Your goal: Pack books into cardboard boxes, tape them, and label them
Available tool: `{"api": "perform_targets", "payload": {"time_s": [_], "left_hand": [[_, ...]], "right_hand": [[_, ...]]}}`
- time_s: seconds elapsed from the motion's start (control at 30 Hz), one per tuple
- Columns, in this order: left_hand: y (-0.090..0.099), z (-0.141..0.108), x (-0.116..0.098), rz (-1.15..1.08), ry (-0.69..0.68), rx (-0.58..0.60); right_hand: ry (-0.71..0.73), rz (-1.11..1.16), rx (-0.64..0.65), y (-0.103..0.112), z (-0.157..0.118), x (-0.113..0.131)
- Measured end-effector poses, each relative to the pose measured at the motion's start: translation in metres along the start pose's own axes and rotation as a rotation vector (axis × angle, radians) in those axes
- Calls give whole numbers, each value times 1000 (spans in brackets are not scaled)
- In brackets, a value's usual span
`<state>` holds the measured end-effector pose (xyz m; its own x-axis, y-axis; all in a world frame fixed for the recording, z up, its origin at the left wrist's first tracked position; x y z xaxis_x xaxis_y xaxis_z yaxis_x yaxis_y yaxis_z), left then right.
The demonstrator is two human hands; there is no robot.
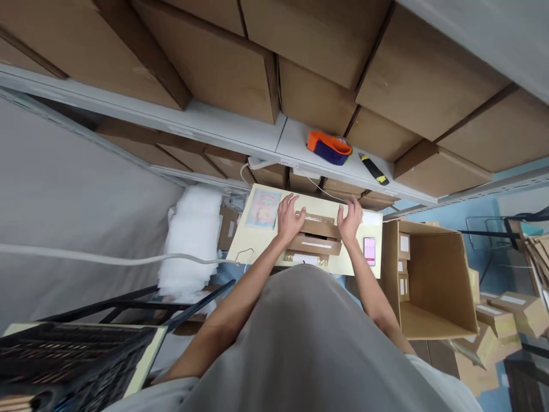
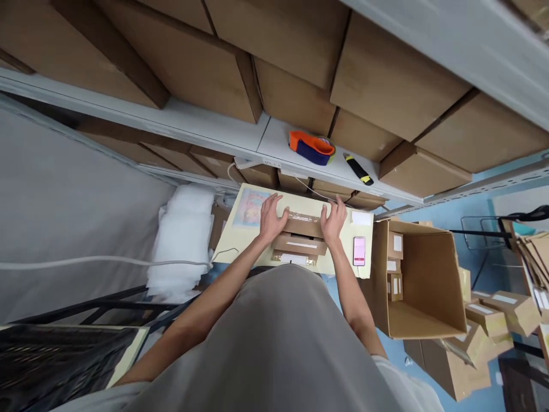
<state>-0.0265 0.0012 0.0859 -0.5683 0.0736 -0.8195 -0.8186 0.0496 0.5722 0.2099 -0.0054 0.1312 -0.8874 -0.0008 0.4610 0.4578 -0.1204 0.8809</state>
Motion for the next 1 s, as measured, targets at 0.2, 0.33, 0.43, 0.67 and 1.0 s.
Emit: {"api": "perform_targets", "payload": {"time_s": [0.2,0.33,0.43,0.67,1.0], "left_hand": [[36,86,-87,-96,-301,-251],[42,86,-112,-152,-324,-286],[38,67,-107,-216,-291,-253],[42,-5,-96,-380,-203,-164],[73,-109,-129,-402,-225,-110]], "right_hand": [[206,-353,216,56,148,106],[78,-468,365,59,182,139],[30,-465,439,64,189,138],[209,78,233,81,105,111],[73,1042,459,86,-68,125]]}}
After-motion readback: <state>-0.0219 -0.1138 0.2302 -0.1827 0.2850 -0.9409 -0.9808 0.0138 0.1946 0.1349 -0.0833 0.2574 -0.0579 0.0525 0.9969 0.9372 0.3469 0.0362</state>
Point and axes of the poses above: each hand's wrist, its own z-axis towards the middle knuckle, its own y-axis out of the back of the hand, x = y × z, the point moved 1 cm from there along z, towards the middle knuckle, and after that the axes turned 14 degrees about x, right-handed, at the moved point
